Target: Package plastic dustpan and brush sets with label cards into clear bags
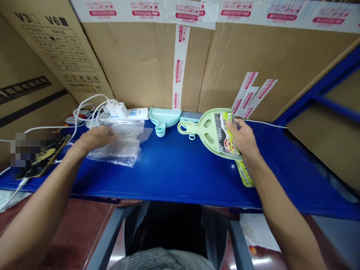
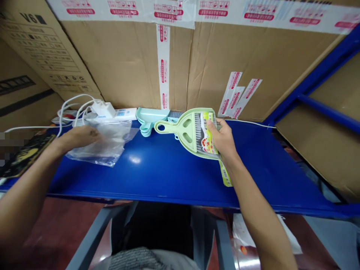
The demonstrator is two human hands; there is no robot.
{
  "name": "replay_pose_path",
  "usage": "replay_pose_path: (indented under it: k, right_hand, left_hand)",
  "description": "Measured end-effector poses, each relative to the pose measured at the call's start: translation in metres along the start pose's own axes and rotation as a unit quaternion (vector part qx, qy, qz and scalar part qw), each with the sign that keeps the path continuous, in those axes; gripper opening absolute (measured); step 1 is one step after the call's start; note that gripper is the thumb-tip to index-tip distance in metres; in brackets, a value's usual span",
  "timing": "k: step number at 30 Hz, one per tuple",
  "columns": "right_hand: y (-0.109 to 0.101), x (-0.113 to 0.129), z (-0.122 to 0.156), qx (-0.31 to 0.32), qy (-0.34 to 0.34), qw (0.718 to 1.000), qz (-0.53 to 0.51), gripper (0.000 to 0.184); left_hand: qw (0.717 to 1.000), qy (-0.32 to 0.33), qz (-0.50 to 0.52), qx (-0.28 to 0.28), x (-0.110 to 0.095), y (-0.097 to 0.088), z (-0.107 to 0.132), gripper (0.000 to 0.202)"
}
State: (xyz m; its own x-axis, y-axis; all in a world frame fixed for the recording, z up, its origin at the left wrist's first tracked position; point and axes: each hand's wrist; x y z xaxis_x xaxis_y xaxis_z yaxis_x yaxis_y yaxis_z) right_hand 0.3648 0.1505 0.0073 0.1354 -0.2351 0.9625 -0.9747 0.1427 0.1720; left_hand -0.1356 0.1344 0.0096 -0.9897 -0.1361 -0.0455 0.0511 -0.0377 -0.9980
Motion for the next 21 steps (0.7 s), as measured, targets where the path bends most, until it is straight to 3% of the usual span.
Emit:
replay_pose_path:
  k: [3, 6, 9, 12, 14, 17, 19, 21]
  right_hand:
    - [-0.004, -0.001, -0.003, -0.022, -0.013, 1.0, -0.01, 0.058]
    - [-0.006, -0.001, -0.006, -0.05, -0.019, 0.998, -0.026, 0.06]
    - [-0.008, 0.0, -0.009, -0.086, -0.037, 0.995, -0.031, 0.061]
    - [-0.01, 0.001, -0.01, -0.101, -0.04, 0.994, -0.031, 0.064]
    - [-0.011, 0.001, -0.01, -0.092, -0.043, 0.994, -0.026, 0.066]
    - [-0.01, 0.003, -0.007, -0.066, -0.054, 0.996, 0.004, 0.064]
    - [-0.01, 0.005, -0.005, -0.046, -0.056, 0.997, 0.033, 0.062]
    - [-0.01, 0.007, -0.004, -0.02, -0.047, 0.997, 0.06, 0.062]
  left_hand:
    - [1.0, 0.023, 0.003, 0.004, -0.005, -0.014, 0.01, 0.022]
    - [0.985, 0.12, 0.114, -0.051, -0.023, -0.044, 0.031, 0.025]
    - [0.961, 0.215, 0.174, -0.021, -0.054, -0.074, 0.049, 0.033]
    - [0.93, 0.306, 0.2, 0.033, -0.097, -0.085, 0.053, 0.031]
    - [0.898, 0.373, 0.222, 0.073, -0.129, -0.078, 0.048, 0.024]
    - [0.838, 0.482, 0.231, 0.108, -0.169, -0.052, 0.033, 0.01]
    - [0.813, 0.528, 0.223, 0.103, -0.183, -0.034, 0.021, 0.005]
    - [0.806, 0.542, 0.216, 0.101, -0.186, -0.02, 0.011, 0.014]
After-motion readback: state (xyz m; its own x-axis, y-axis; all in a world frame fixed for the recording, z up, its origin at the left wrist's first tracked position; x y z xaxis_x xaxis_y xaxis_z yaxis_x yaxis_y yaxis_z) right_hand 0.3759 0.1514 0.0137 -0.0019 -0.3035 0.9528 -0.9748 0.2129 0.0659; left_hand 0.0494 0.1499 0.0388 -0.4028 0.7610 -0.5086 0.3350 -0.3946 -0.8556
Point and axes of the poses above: each hand's wrist, its own z-axis away from the middle knuckle, its own y-axis out of the palm, x = y × z, and after that the axes turned 13 degrees about -z, right-handed
